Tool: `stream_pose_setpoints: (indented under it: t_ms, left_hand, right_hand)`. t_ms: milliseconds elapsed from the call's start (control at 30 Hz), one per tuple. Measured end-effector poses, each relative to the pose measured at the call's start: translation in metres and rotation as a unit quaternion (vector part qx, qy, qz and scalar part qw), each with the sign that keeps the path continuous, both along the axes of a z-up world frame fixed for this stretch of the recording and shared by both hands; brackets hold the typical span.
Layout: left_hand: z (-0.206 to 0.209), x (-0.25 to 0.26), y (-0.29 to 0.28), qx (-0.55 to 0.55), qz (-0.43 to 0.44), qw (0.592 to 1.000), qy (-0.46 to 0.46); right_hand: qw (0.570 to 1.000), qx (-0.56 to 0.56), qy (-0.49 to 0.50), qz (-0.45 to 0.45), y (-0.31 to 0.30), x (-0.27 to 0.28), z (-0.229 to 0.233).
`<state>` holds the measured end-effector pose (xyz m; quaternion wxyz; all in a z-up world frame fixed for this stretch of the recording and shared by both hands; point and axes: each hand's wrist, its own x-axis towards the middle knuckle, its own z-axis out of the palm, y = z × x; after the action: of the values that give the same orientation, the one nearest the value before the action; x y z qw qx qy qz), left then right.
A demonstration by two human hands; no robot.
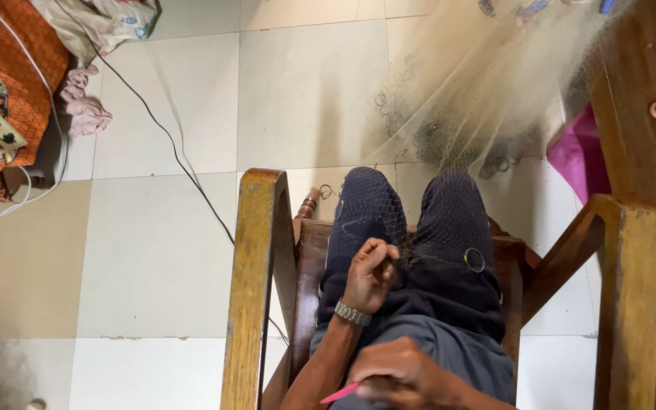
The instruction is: Repairing a fishing net using a shuttle and thread
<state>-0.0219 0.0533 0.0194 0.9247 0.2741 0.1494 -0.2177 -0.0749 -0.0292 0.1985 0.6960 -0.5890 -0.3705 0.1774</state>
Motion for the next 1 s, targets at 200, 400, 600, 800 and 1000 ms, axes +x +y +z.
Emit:
stream_pose_setpoints:
  t_ms: [200,400,600,800,1000]
  left_hand:
    - [-0.015,0.010,-0.013,-0.011,0.106,0.994,-0.025]
    - [-0.019,0.013,-0.012,0.009,0.124,0.992,0.031]
    - [-0.019,0.012,-0.012,0.016,0.115,0.993,0.022]
    - [-0.015,0.012,-0.011,0.001,0.109,0.994,0.024]
    - [-0.079,0.004,-0.032,-0.049,0.065,0.990,0.113]
  right_hand:
    - [0.938,-0.201,-0.030,-0.280,-0.077,0.044,-0.042]
    - [0.750,-0.538,-0.222,-0.315,-0.103,0.078,-0.089]
    - [0.713,-0.604,-0.216,-0.283,-0.092,0.083,-0.086]
    - [0.762,-0.571,-0.169,-0.254,-0.081,0.088,-0.089]
    - [0.838,-0.408,-0.179,-0.316,-0.032,0.085,-0.105]
